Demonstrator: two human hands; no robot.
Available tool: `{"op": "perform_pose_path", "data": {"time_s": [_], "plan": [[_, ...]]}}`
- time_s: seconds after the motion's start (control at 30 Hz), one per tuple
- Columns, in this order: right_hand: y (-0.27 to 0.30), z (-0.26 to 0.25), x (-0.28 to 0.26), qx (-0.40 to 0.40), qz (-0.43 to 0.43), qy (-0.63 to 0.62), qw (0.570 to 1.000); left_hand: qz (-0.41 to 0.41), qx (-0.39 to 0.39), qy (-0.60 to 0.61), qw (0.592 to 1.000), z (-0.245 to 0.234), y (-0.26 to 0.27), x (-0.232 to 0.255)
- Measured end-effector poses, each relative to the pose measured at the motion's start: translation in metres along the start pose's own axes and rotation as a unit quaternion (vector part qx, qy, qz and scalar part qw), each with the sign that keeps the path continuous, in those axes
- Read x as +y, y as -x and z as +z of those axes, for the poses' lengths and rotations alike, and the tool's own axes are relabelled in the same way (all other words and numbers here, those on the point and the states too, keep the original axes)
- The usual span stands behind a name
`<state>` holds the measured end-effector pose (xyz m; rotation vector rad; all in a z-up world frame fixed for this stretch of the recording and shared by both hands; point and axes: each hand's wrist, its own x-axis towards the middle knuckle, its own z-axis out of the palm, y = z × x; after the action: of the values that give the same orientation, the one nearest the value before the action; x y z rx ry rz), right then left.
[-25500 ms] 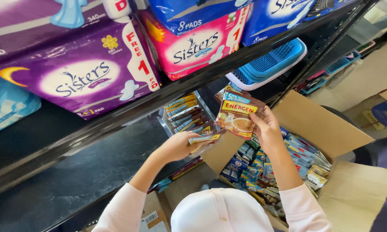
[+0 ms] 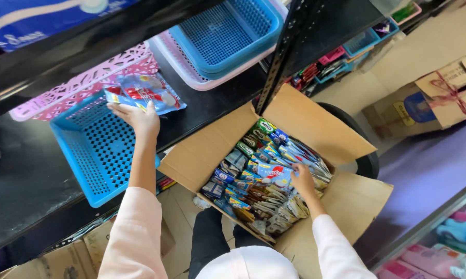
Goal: Restocking and organizing various drink and cereal packets from a box into plastic baskets on a store shelf.
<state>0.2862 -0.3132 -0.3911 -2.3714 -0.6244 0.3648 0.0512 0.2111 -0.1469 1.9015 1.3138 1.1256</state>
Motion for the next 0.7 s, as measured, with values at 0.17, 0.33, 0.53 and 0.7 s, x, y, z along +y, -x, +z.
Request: {"op": "perform_pose_path", "data": {"time_s": [0.17, 0.33, 0.53, 0.7], "plan": [[0.026, -0.001, -0.023, -0.027, -0.089, 0.147, 0.985, 0.1, 0.049, -0.068, 0.991, -0.032, 0.073, 0.115], [0.021, 0.019, -0.028, -0.052, 0.003, 0.219, 0.974, 0.227, -0.028, -0.085, 0.97, -0.031, 0.172, 0.147], [0.003, 0.062, 0.016, -0.073, -0.06, 0.118, 0.989, 0.168, -0.324, 0.083, 0.927, -0.023, 0.277, 0.127], [0.009, -0.047, -0.131, -0.231, -0.18, 0.087, 0.952, 0.218, -0.485, -0.065, 0.845, -0.006, 0.31, 0.115]]}}
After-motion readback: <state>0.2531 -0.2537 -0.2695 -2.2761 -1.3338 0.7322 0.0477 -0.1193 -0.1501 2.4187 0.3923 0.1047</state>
